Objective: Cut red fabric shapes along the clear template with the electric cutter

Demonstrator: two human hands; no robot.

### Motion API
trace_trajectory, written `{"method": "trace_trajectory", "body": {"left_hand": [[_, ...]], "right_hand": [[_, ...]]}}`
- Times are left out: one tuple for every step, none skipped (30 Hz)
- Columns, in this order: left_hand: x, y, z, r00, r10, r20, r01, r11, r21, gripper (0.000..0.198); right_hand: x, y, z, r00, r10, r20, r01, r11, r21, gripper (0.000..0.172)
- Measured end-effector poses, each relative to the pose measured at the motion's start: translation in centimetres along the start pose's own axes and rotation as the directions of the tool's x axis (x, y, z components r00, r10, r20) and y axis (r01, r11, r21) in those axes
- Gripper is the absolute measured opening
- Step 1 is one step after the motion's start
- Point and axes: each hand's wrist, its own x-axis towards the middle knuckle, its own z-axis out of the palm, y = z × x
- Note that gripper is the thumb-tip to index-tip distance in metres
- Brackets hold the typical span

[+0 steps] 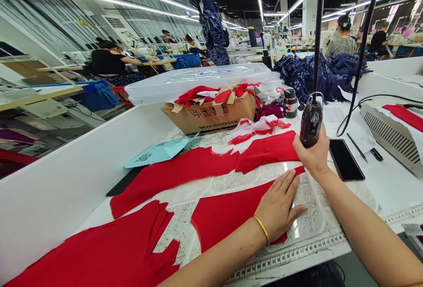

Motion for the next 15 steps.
{"method": "trace_trajectory", "body": {"left_hand": [[0.0,0.1,-0.2,1.0,-0.009,0.011,0.009,1.0,0.004,0.08],[0.1,0.3,-0.4,1.0,-0.014,0.024,0.014,1.0,0.009,0.08],[0.0,0.4,-0.7,0.999,-0.015,0.032,0.014,1.0,0.015,0.079],[-0.2,0.5,-1.0,0.999,-0.01,0.034,0.009,1.0,0.022,0.078],[-0.5,0.5,-1.3,1.0,-0.001,0.027,0.0,1.0,0.028,0.076],[-1.0,0.5,-1.6,1.0,0.013,0.013,-0.014,0.999,0.033,0.074],[-1.6,0.4,-1.9,1.0,0.03,-0.001,-0.03,0.999,0.04,0.072],[-2.4,0.3,-2.0,0.999,0.049,-0.012,-0.048,0.998,0.049,0.072],[-3.3,0.1,-2.1,0.997,0.07,-0.016,-0.069,0.996,0.06,0.073],[-4.4,-0.1,-2.2,0.995,0.095,-0.015,-0.093,0.993,0.073,0.074],[-5.4,-0.3,-2.1,0.992,0.123,-0.018,-0.121,0.989,0.087,0.076],[-6.5,-0.5,-2.0,0.988,0.149,-0.027,-0.146,0.984,0.103,0.077],[-7.6,-0.7,-1.8,0.984,0.173,-0.041,-0.167,0.979,0.119,0.078],[-8.5,-0.8,-1.6,0.979,0.193,-0.058,-0.184,0.974,0.136,0.079],[-9.3,-0.9,-1.4,0.975,0.208,-0.08,-0.195,0.969,0.153,0.079]], "right_hand": [[0.0,0.0,0.0,1.0,-0.005,-0.007,0.005,1.0,-0.011,0.028],[0.0,0.1,0.0,1.0,-0.007,-0.012,0.007,1.0,-0.019,0.027],[0.1,0.2,-0.1,1.0,-0.006,-0.015,0.005,1.0,-0.021,0.027],[0.1,0.3,-0.2,1.0,-0.001,-0.019,0.001,1.0,-0.015,0.027],[0.1,0.4,-0.3,1.0,0.007,-0.023,-0.007,1.0,-0.001,0.028],[0.0,0.5,-0.6,1.0,0.014,-0.027,-0.014,1.0,0.014,0.03],[-0.1,0.6,-0.8,0.999,0.018,-0.027,-0.017,1.0,0.024,0.032],[-0.2,0.5,-1.1,1.0,0.016,-0.022,-0.015,1.0,0.026,0.033],[-0.4,0.4,-1.4,1.0,0.009,-0.012,-0.009,1.0,0.02,0.033],[-0.7,0.3,-1.7,1.0,-0.001,0.003,0.001,1.0,0.014,0.032],[-1.0,0.0,-1.9,1.0,-0.011,0.02,0.01,1.0,0.015,0.031],[-1.5,-0.3,-2.1,0.999,-0.018,0.039,0.017,0.999,0.027,0.03],[-2.1,-0.7,-2.3,0.998,-0.02,0.061,0.017,0.999,0.05,0.029],[-2.7,-1.2,-2.4,0.996,-0.019,0.088,0.013,0.997,0.077,0.028],[-3.4,-1.7,-2.5,0.993,-0.016,0.117,0.004,0.995,0.102,0.027]]}}
